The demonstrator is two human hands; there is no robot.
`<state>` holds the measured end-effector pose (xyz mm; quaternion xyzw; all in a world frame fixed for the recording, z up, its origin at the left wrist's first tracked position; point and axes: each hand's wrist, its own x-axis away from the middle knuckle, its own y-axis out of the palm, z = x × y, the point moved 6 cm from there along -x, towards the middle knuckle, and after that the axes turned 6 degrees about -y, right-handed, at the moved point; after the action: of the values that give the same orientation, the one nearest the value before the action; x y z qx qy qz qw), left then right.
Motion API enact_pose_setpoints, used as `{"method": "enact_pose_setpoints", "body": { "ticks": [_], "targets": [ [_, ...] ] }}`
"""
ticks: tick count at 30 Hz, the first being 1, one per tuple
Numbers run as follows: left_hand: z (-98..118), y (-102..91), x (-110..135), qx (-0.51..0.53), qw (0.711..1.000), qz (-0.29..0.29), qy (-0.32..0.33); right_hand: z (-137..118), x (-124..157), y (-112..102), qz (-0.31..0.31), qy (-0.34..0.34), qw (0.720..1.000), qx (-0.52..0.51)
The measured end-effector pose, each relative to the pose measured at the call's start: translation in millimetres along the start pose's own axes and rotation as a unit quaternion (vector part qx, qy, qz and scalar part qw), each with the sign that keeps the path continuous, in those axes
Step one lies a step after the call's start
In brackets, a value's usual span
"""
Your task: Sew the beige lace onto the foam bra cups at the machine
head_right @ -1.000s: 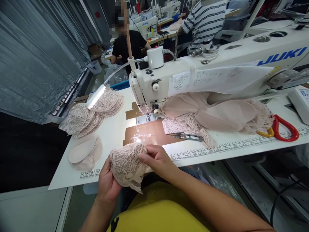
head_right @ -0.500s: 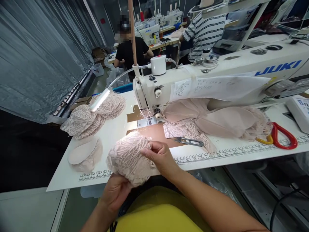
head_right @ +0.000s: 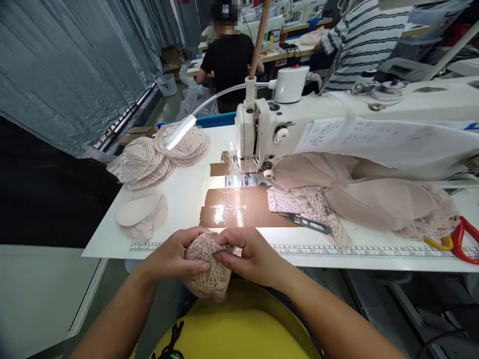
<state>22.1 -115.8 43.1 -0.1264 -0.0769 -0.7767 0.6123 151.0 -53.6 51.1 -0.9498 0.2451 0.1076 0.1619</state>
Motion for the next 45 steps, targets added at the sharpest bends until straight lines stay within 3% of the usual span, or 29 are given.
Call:
{"method": "enact_pose_setpoints", "body": {
  "ticks": [1, 6, 13, 29, 37, 42, 45],
  "targets": [
    [-3.7, 2.3, -3.6, 0.007, 1.0, -0.011, -0.01, -2.3, 0.2, -0.5, 0.004, -0.015, 0.999, 0.028],
    [-8.1, 2.9, -9.2, -0.031, 0.999, 0.037, 0.013, -12.9, -1.4, -4.7, 0.046, -0.087, 0.99, 0.103],
    [-12.5, 2.3, -7.2, 0.033, 0.999, 0.018, -0.001, -6.3, -8.2, -11.5, 0.152, -0.031, 0.985, 0.069],
    [-10.5, -9.5, -30.7, 0.111, 0.993, 0.019, -0.021, 13.7, -10.3, -20.7, 0.151, 0.045, 0.987, 0.022],
    [-15.0, -2.8, -44.3, 0.215, 0.976, 0.02, -0.029, 29.6, -10.7, -24.9, 0.134, 0.1, 0.981, -0.098],
    [-21.7, 0.9, -51.9, 0.322, 0.944, 0.065, -0.042, 43.9, -12.3, -28.7, 0.119, 0.173, 0.951, -0.228],
    [-13.2, -30.1, -38.5, 0.327, 0.929, 0.168, -0.036, 43.9, -6.9, -52.0, 0.137, 0.2, 0.944, -0.223]
  ]
}}
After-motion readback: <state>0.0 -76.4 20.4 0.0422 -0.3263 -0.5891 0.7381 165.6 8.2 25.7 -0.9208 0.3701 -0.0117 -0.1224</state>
